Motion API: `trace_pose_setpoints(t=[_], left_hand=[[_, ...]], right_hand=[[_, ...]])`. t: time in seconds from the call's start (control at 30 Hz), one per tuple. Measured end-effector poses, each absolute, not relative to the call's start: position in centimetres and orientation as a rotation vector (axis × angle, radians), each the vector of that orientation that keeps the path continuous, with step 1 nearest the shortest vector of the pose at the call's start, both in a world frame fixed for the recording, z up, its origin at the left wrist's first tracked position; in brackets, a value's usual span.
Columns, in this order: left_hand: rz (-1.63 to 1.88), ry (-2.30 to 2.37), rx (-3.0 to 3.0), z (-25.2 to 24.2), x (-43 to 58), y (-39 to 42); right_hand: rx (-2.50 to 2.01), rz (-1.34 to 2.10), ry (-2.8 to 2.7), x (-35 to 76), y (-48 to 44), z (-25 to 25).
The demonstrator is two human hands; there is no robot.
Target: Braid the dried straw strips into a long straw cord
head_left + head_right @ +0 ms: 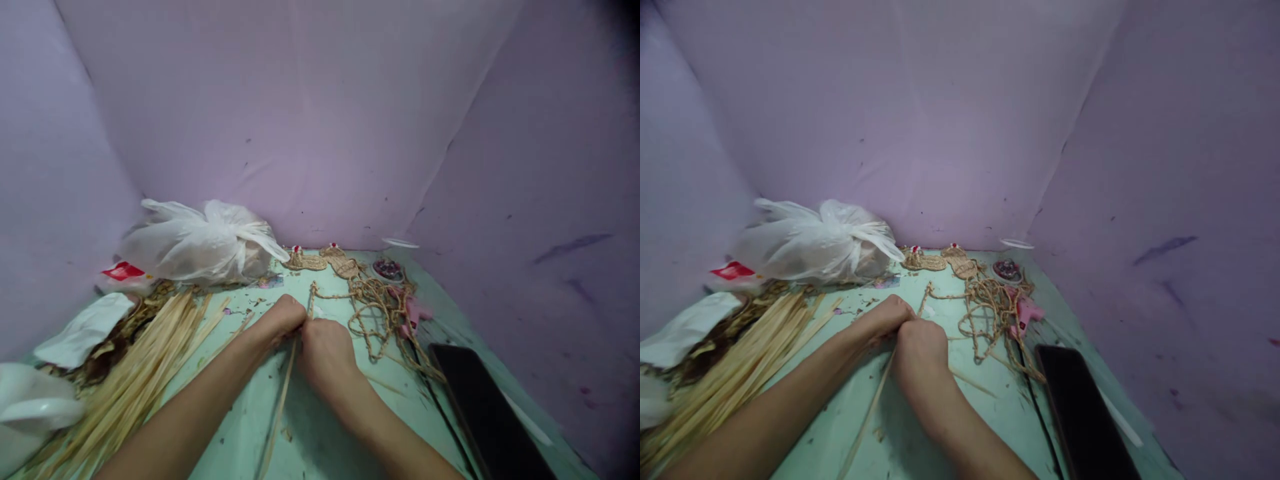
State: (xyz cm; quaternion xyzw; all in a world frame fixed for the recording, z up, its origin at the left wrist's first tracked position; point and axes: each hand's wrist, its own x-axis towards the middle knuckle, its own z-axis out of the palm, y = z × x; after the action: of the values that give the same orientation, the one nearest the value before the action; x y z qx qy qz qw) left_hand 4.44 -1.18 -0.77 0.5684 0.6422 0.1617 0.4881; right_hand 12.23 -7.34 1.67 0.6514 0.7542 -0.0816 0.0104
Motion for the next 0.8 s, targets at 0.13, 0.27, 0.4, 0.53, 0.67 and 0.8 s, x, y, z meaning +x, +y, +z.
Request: trace_pose_setpoints(t=[0.13,0.27,0.4,0.53,0.67,0.8], left_hand=[[0.344,1.454,1.423,-0.7,3.4,-0.8],[0.322,1.35,1.434,-1.3,2.8,-0.3],[0.286,1.345,1.412,-1.9,2.6,0.1],[0.286,1.345,1.421,-1.8,2.8,-0.1],[0.311,1.282,1.487,-1.2,3.1,-0.7],[0.197,1.435,1.7,-0.3,2.8,-0.9]], right_hand=[[2.075,-0.379,2.402,13.6,-6.9,2.2],[2.409,-0.659,2.445,16.8,-4.5,1.7],[2.509,-1.676,2.129,17.3,-2.5,-0.8],[2.313,-2.127,1.934,16.0,-2.6,-2.7],[2.413,-1.87,2.035,16.1,-2.8,-3.1],[2.391,-1.882,2.057,16.6,-2.6,-3.0]])
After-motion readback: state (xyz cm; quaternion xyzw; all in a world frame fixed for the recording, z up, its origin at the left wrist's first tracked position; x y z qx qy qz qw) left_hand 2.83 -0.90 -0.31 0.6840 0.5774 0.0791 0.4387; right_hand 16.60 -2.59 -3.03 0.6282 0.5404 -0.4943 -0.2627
